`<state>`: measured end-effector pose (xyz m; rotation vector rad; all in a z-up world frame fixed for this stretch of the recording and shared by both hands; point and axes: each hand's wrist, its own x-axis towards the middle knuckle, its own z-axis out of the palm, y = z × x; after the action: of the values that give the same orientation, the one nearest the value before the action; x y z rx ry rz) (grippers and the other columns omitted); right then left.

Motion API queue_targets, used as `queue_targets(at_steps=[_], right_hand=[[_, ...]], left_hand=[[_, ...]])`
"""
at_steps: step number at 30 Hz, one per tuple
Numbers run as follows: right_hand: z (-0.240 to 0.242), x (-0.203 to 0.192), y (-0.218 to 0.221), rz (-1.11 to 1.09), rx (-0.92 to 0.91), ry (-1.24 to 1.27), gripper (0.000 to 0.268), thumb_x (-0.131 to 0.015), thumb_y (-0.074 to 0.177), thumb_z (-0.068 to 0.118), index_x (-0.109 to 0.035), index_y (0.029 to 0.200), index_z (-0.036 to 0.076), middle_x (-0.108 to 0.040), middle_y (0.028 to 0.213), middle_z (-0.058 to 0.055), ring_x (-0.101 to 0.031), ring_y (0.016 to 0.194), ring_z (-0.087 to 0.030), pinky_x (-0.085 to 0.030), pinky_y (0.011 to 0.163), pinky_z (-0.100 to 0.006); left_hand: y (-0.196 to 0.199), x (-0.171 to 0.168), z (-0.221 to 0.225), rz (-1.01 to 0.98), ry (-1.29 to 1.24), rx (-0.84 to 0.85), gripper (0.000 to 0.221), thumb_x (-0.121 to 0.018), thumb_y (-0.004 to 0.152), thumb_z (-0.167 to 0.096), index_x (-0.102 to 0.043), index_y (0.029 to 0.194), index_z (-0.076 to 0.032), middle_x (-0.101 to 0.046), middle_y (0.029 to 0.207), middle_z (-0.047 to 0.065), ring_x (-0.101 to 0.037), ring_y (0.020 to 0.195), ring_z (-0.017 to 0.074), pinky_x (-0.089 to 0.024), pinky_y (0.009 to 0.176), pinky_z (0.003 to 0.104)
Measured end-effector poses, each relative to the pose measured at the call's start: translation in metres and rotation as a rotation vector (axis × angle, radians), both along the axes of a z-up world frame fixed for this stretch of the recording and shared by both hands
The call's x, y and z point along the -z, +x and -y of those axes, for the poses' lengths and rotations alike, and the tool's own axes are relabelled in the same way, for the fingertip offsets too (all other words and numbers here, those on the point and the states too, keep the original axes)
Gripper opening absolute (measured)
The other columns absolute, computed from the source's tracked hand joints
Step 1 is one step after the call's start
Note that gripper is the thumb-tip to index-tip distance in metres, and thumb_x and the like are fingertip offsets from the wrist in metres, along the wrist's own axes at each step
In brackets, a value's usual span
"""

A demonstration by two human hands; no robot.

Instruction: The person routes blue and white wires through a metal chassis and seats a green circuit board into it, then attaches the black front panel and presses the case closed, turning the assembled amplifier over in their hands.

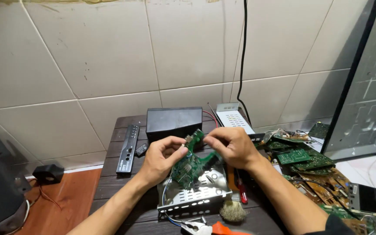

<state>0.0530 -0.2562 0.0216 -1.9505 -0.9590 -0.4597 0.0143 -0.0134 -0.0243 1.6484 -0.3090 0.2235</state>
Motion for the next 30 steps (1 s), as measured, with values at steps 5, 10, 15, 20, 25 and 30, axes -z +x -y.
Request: queue_targets(at_steps=[5, 10, 15, 20, 25, 30], right_hand=[[0.002, 0.004, -0.001, -0.023, -0.023, 0.042, 0.030, -0.073, 0.089, 0.037, -0.072, 0.113, 0.017, -0.066, 0.059, -0.006, -0.055, 0.049, -0.014, -0.049, 0.049, -0.030], [-0.002, 0.015, -0.003, -0.002, -0.017, 0.113, 0.032, -0.079, 0.085, 0.033, -0.070, 0.107, 0.012, -0.071, 0.059, -0.002, -0.055, 0.041, -0.013, -0.046, 0.043, -0.026], [-0.012, 0.015, -0.010, 0.041, 0.033, 0.137, 0.004, -0.074, 0.089, 0.018, -0.074, 0.091, 0.014, -0.065, 0.050, 0.001, -0.053, 0.041, -0.013, -0.047, 0.045, -0.026], [-0.022, 0.012, -0.023, 0.083, 0.112, 0.261, 0.002, -0.074, 0.091, 0.014, -0.074, 0.089, 0.015, -0.060, 0.048, 0.002, -0.048, 0.042, -0.011, -0.047, 0.047, -0.024], [-0.026, 0.006, -0.025, 0.203, 0.203, 0.352, 0.007, -0.075, 0.091, 0.010, -0.073, 0.085, 0.013, -0.058, 0.047, 0.000, -0.050, 0.040, -0.011, -0.046, 0.047, -0.023], [-0.016, 0.016, -0.017, 0.367, 0.316, 0.389, 0.015, -0.076, 0.096, 0.007, -0.064, 0.087, 0.007, -0.056, 0.056, -0.008, -0.056, 0.047, -0.023, -0.045, 0.050, -0.030]], left_hand=[[0.004, 0.003, 0.000, 0.118, -0.112, -0.006, 0.036, -0.079, 0.088, -0.011, -0.068, 0.119, 0.001, -0.070, 0.091, 0.010, -0.069, 0.076, 0.0119, -0.062, 0.068, 0.028], [-0.005, -0.011, 0.001, 0.181, -0.195, 0.017, 0.042, -0.078, 0.087, -0.007, -0.059, 0.124, -0.001, -0.067, 0.099, 0.011, -0.068, 0.084, 0.0156, -0.062, 0.072, 0.032], [-0.005, -0.013, 0.005, 0.175, -0.256, 0.051, 0.051, -0.085, 0.080, -0.006, -0.056, 0.123, -0.003, -0.068, 0.100, 0.011, -0.069, 0.086, 0.0170, -0.064, 0.074, 0.032], [-0.011, -0.014, 0.004, 0.195, -0.186, 0.048, 0.067, -0.093, 0.071, -0.012, -0.056, 0.126, -0.003, -0.068, 0.098, 0.012, -0.070, 0.083, 0.0170, -0.063, 0.072, 0.030], [-0.010, -0.016, -0.004, 0.136, 0.007, -0.039, 0.065, -0.088, 0.077, -0.024, -0.063, 0.132, 0.000, -0.076, 0.091, 0.020, -0.073, 0.079, 0.0173, -0.063, 0.071, 0.032], [-0.016, -0.026, -0.003, 0.088, 0.231, -0.032, 0.038, -0.077, 0.084, -0.038, -0.079, 0.106, -0.008, -0.080, 0.072, 0.009, -0.072, 0.058, 0.0112, -0.055, 0.056, 0.022]])
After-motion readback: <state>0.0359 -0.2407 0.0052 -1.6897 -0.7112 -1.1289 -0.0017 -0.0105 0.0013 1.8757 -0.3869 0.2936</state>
